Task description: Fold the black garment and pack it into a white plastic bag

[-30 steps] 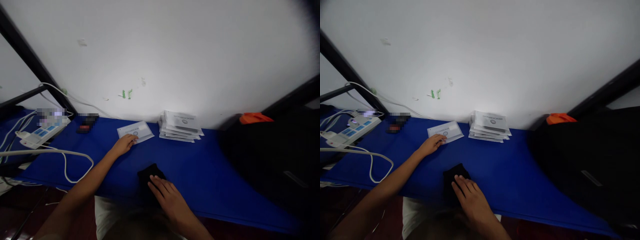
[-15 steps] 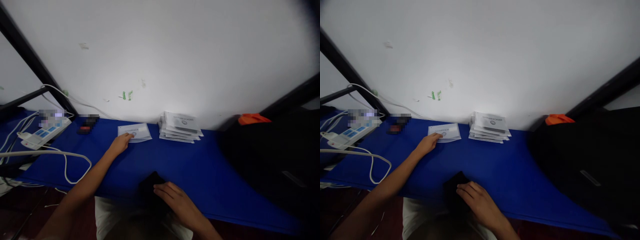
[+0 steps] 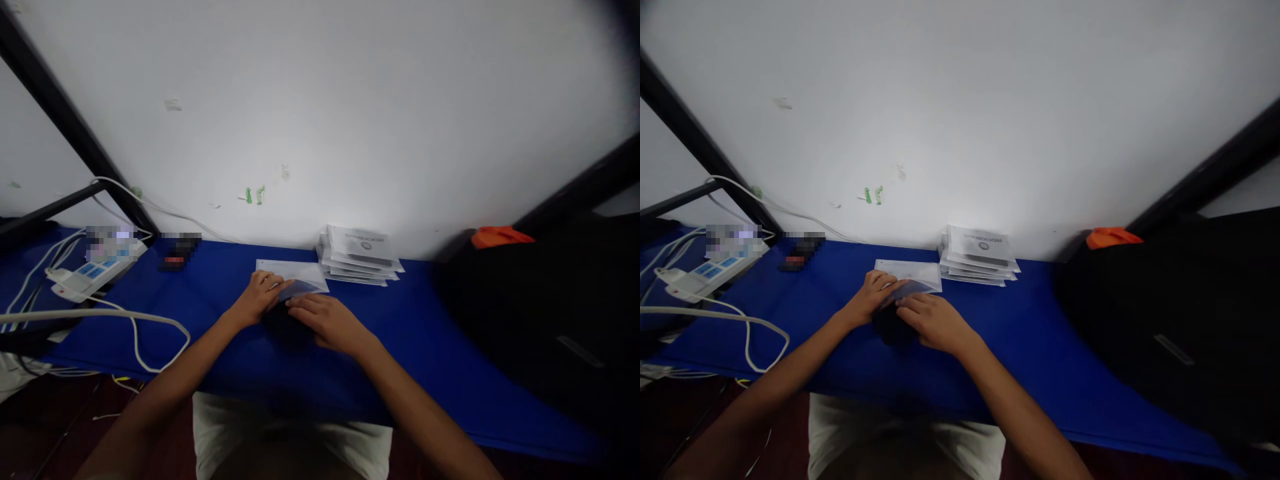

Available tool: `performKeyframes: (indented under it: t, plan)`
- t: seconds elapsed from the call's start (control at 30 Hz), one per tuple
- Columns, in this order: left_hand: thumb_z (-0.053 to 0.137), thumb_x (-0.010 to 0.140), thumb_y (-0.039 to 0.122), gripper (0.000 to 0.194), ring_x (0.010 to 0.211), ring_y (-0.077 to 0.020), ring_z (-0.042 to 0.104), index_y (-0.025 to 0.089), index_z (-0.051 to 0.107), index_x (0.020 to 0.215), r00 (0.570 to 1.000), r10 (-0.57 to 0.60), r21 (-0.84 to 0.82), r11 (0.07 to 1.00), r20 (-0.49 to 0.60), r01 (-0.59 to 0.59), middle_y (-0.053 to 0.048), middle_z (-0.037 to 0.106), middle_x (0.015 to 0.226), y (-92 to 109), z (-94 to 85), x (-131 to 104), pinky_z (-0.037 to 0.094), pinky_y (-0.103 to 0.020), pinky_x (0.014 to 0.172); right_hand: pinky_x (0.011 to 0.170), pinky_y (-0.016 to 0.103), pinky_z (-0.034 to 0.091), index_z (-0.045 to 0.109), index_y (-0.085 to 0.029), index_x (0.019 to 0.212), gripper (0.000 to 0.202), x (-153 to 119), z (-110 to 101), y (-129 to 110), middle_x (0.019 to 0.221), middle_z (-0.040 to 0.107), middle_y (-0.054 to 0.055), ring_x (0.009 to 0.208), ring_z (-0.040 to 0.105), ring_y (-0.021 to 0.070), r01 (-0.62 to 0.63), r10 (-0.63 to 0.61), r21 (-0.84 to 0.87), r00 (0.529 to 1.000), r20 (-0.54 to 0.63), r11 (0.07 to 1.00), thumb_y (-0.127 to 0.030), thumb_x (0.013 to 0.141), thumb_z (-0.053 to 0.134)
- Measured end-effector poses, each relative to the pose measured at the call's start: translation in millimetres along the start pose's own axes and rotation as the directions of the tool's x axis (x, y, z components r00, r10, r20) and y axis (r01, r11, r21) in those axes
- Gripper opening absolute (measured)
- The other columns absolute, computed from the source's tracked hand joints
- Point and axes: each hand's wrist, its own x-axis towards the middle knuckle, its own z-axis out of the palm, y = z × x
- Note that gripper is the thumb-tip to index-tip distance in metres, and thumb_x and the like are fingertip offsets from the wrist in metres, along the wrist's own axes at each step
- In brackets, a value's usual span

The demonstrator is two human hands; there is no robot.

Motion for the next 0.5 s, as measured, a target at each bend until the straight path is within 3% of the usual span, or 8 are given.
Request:
performKeyframes:
  t: [0.07,0.17,0.33,0.5]
  plan:
    - [0.06,0.087,0.026,0.068,0.115,-0.028,0.042,0.026,0.032,0.149,1.0,0.02,-0.085,0.996,0.018,-0.019,-0.012,0.053,0.124,7,-0.4,-2,0.034,-0.047,0.105,0.103,0.045,0.043,0.054,-0.017,0.128,0.041,4,18,14,0.134,0.057,0.014,0.128,0.048,0.0252,0.077,-0.079,-0.017,0.979,-0.185,0.997,-0.011,0.089,0.04]
    - [0.061,0.083,0.018,0.082,0.115,-0.0274,0.042,0.029,0.021,0.153,0.998,0.015,-0.191,0.982,0.067,-0.002,-0.011,0.049,0.127,10,0.7,-4,0.038,-0.047,0.104,0.1,0.047,0.047,0.049,-0.015,0.133,0.04,4,48,26,0.134,0.056,0.018,0.129,0.047,0.0274,0.06,-0.069,-0.039,0.954,-0.292,0.997,-0.016,0.095,0.038]
    - [0.044,0.068,-0.006,0.099,0.119,-0.0262,0.042,0.03,0.013,0.154,0.996,0.036,-0.212,0.977,0.083,-0.017,-0.011,0.047,0.13,10,6.3,-2,0.04,-0.048,0.105,0.098,0.042,0.05,0.043,-0.014,0.139,0.057,7,67,25,0.134,0.054,0.018,0.125,0.05,0.0262,-0.189,0.185,-0.008,0.968,-0.171,0.982,-0.002,0.083,0.046]
    - [0.045,0.061,-0.005,0.1,0.131,-0.0313,0.036,0.027,0.022,0.153,0.993,-0.003,-0.126,0.992,0.119,0.018,-0.011,0.041,0.146,13,6.4,0,0.031,-0.057,0.109,0.095,0.037,0.051,0.039,-0.012,0.14,0.067,14,66,19,0.135,0.054,0.017,0.119,0.056,0.0256,-0.438,0.436,-0.002,0.896,-0.087,0.899,0.002,0.076,0.048]
